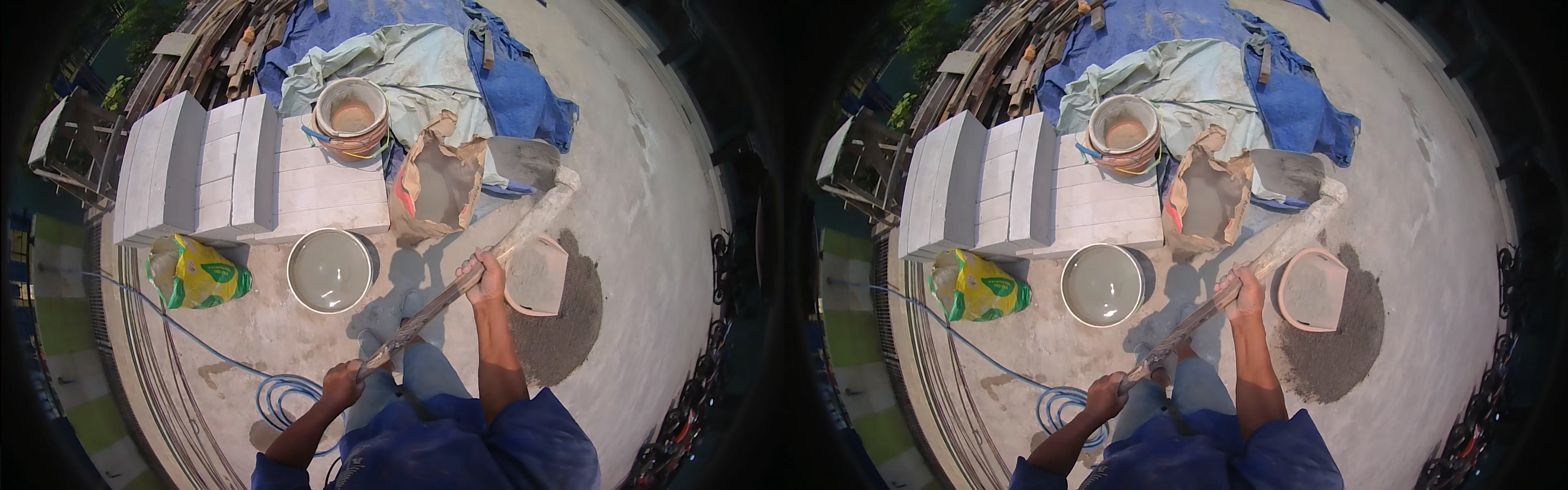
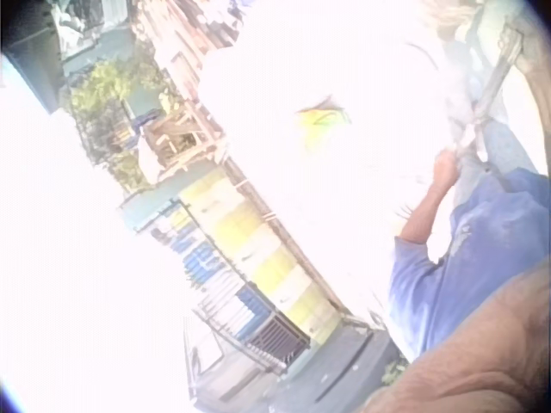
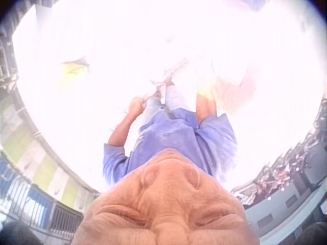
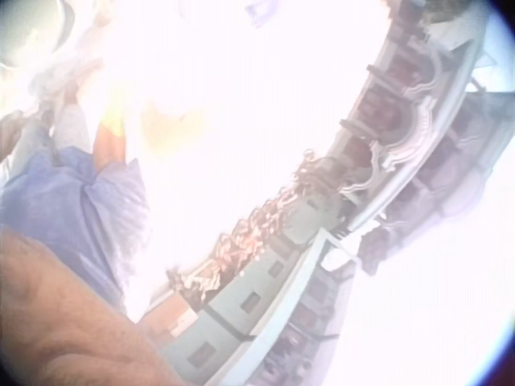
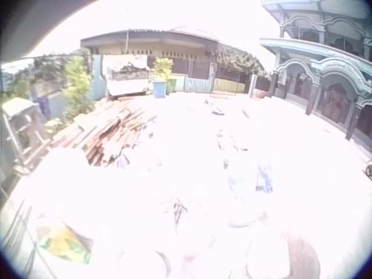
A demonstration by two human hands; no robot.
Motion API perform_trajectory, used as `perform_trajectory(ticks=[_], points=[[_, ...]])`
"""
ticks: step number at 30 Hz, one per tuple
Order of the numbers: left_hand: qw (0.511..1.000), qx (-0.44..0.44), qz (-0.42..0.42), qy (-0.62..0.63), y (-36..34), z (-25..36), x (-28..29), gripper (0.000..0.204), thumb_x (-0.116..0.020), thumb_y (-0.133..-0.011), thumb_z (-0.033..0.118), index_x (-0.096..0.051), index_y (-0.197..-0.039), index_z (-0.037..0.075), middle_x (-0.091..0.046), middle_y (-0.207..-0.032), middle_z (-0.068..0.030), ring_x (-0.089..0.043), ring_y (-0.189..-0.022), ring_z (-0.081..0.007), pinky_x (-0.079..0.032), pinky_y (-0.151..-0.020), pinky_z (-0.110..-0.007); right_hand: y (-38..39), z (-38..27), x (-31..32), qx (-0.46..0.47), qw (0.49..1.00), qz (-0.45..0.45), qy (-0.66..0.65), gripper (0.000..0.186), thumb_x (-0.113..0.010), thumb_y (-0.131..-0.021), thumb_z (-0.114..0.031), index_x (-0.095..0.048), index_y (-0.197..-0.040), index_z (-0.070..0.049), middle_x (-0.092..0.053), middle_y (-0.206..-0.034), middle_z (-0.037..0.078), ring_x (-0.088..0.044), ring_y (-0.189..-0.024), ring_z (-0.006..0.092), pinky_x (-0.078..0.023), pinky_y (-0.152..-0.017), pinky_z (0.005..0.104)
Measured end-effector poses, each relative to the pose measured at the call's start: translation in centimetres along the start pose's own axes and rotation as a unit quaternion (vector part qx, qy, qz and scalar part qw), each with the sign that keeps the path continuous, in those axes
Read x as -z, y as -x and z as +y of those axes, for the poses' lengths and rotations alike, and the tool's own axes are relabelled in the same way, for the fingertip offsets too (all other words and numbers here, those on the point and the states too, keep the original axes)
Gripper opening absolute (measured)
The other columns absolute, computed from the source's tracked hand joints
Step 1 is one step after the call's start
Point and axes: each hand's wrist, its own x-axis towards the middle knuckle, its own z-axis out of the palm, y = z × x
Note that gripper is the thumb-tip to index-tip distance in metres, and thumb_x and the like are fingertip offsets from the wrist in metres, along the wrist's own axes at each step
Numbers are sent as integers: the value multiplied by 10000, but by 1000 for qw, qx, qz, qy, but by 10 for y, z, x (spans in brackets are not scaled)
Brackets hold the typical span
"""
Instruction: The person scoops cement from a bag into a basin, then uses a hoe to mix the cement with sand and water on the floor. The person repeatedly adds cement and mixes the materials until a consistent mixture is formed.
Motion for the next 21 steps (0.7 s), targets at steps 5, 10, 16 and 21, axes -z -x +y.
perform_trajectory(ticks=[5,10,16,21], points=[[993,80,25,86,-6,-44,-44,342,-702,-717,139,-612,-1045,103,-659,-887,-187,-641,-870,-386,-515,-757,-475,-21,56,-42,34,992,15,121,122,-621,-838,-60,-521,-908,-65,-531,-652,57,-541,-513,209,-487,-507,392],[972,162,-35,166,-22,-82,-66,367,-681,-692,128,-603,-1047,80,-665,-862,-218,-651,-863,-416,-518,-769,-485,-64,130,-52,34,978,101,178,229,-626,-828,2,-473,-995,-32,-523,-668,63,-524,-475,187,-466,-427,347],[962,205,-66,170,-50,-122,-90,351,-672,-673,125,-614,-1014,59,-670,-872,-229,-656,-872,-418,-517,-768,-482,-121,182,-43,11,968,138,208,343,-671,-807,-20,-440,-1060,-43,-532,-709,92,-529,-453,196,-433,-364,338],[944,229,-103,215,-85,-114,-116,355,-681,-675,158,-621,-1010,54,-671,-868,-222,-655,-883,-422,-515,-776,-482,-175,197,-14,-7,964,133,230,392,-663,-790,-8,-425,-1101,-33,-524,-699,93,-508,-420,197,-422,-342,345]])
